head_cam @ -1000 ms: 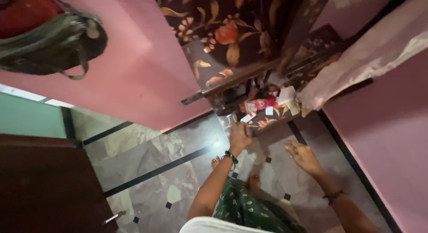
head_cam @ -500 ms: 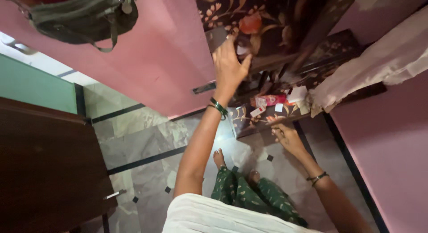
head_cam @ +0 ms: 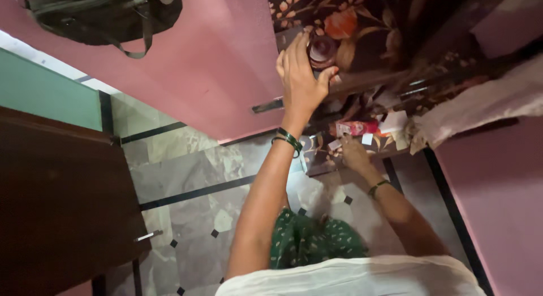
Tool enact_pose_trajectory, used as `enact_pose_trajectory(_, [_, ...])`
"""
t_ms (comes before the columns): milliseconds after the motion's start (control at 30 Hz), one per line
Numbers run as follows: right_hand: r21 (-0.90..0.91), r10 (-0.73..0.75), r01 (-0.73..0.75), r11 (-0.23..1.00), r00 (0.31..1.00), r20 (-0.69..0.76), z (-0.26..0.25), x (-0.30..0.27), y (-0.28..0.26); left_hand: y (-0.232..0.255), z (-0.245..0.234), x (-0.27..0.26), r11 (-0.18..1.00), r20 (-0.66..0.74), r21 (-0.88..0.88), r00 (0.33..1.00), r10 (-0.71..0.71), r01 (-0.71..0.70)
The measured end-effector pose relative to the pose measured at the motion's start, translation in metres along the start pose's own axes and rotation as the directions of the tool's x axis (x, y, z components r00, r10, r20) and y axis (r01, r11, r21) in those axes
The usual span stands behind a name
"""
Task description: The person wipes a floral-patterned cabinet and a metal rack with a cloth, then moves to a bucket to wring the cloth, and finally wipes a wooden wardrobe. The person handles various small items on the cabinet while cleaning.
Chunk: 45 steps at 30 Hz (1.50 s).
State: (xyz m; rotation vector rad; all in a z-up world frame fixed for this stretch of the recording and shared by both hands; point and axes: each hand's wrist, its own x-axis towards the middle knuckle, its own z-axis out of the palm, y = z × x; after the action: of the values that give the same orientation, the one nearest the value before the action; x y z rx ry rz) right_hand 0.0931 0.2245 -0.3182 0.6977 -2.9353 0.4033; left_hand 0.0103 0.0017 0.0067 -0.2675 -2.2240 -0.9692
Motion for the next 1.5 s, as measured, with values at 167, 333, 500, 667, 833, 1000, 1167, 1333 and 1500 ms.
enact_pose_trajectory(167, [-0.259,0.064,0.021,0.966,0.947,0.316,0.015,0.027,-0.01,0.006,-0.003,0.001,1.0,-0.008,0.01,1.0,-0.02,0.02])
enact_pose_trajectory(333, [-0.132,-0.006,0.016,0.991,0.997,0.079,-0.01,0.014,-0.025,0.003,0.0,0.002,0.998,0.002,0.016,0.998,-0.064,0.064])
enact_pose_trajectory(500, [0.303,0.115,-0.051,0.952,0.974,-0.196,-0.129,0.012,-0.068,0.001,0.001,0.002,0.998,0.001,0.053,0.999,-0.044,0.044])
enact_pose_trajectory(667, [0.05,-0.072,0.149,0.988,0.71,-0.701,-0.278,0.06,-0.077,0.002,0.003,0.002,0.997,0.014,0.072,0.999,-0.042,0.041])
enact_pose_trajectory(833, [0.019,0.048,-0.046,0.999,0.78,-0.624,-0.325,0.156,-0.054,-0.001,0.005,0.0,0.997,0.012,0.062,0.999,-0.04,0.039])
enact_pose_trajectory(1000, [-0.089,-0.192,0.171,0.981,0.823,-0.535,-0.32,0.207,-0.051,-0.007,0.008,0.001,0.997,0.028,0.069,0.999,-0.026,0.024])
enact_pose_trajectory(1167, [0.127,-0.043,0.206,0.97,0.665,-0.745,-0.299,0.142,-0.046,-0.004,0.007,0.001,0.995,0.048,0.082,0.997,-0.059,0.055])
enact_pose_trajectory(1333, [0.257,-0.032,0.171,0.951,0.882,-0.47,-0.19,0.027,-0.022,-0.002,0.004,0.001,0.995,0.055,0.065,0.996,-0.075,0.071])
enact_pose_trajectory(1500, [-0.003,0.206,-0.206,0.979,0.978,-0.013,-0.063,-0.003,0.051,0.0,0.0,0.0,0.997,0.043,0.049,0.997,-0.059,0.057])
